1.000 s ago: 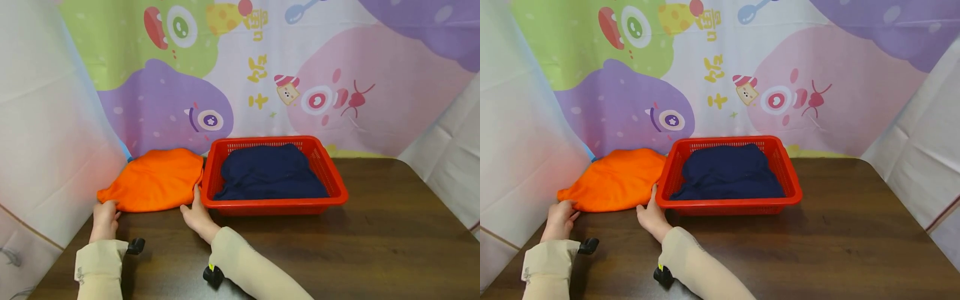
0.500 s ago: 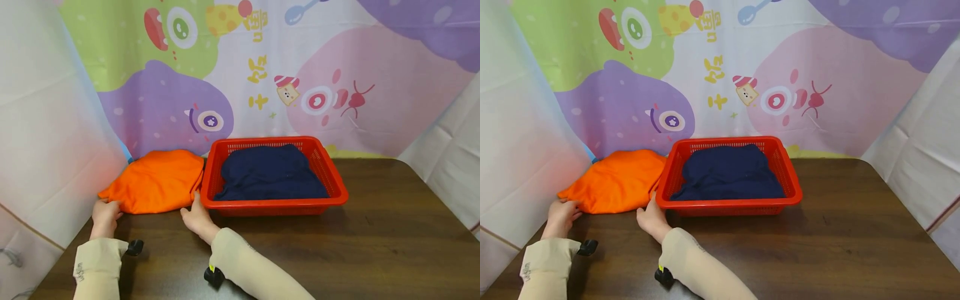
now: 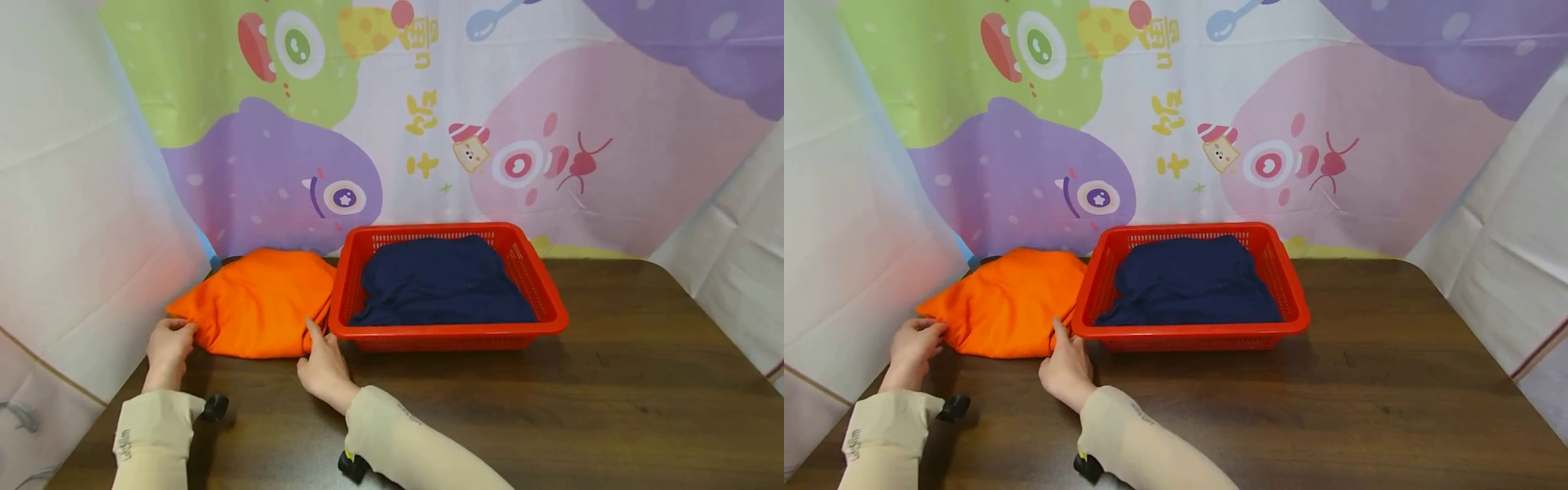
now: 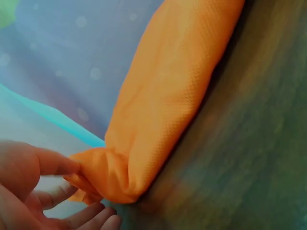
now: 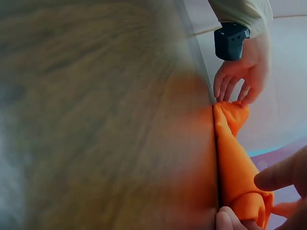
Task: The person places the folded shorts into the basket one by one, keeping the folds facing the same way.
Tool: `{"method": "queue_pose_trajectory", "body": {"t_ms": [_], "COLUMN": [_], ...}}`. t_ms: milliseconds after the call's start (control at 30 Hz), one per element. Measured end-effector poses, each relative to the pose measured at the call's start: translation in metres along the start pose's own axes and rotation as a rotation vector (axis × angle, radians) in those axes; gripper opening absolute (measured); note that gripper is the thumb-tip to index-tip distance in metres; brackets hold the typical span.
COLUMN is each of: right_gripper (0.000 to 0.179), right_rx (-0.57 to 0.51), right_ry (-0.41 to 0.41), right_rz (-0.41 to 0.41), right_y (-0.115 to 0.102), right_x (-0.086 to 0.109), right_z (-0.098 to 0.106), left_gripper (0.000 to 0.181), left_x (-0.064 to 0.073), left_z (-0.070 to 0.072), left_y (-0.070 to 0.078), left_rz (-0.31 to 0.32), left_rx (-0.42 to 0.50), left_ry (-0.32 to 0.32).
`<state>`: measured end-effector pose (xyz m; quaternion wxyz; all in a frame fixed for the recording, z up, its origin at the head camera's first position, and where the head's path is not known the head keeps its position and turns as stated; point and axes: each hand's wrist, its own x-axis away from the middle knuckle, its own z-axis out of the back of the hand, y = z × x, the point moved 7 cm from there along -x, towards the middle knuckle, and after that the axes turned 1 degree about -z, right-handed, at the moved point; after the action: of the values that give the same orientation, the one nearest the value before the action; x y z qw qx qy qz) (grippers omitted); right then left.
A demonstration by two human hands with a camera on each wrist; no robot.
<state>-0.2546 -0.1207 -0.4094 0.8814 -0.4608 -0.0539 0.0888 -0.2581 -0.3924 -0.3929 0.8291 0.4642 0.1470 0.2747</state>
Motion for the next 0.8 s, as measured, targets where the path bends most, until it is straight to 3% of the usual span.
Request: {"method": "queue_pose_trajectory", "body": {"t_ms": [200,333,533,667,800], "right_gripper": [0.044,0.031,0.021,0.017,0.013], "right_rx": [0.104,0.132,0.182,0.237,0.273], "right_ry": [0.017,0.017,-0.017,-0.037,-0.061], "right_rz": [0.060,0.124,0.177,0.197,0.218], "right_y": [0.000,-0.002,-0.005,-0.006,-0.009], "right_x": [0.007,0.009,0.011,0.013,0.015], "right_z": [-0.001,0.001,0.003,0.006,0.012], "left_gripper": [0.050,0.042,0.038,0.057,0.058], "left_x": [0.001,0.000,0.005,0.012,0.019], "left_z": [-0.009,-0.008,-0.001,0.001,0.003], "left_y": [-0.008,-0.007,-0.011,-0.012,-0.010], "left_rz": [-0.017,-0.038,0.002,-0.004,-0.049], "left_rx": [-0.021,-0.058,0.043,0.022,-0.082], "left_ry": [-0.060,-0.035,-0.032,-0.076,-0.166]}}
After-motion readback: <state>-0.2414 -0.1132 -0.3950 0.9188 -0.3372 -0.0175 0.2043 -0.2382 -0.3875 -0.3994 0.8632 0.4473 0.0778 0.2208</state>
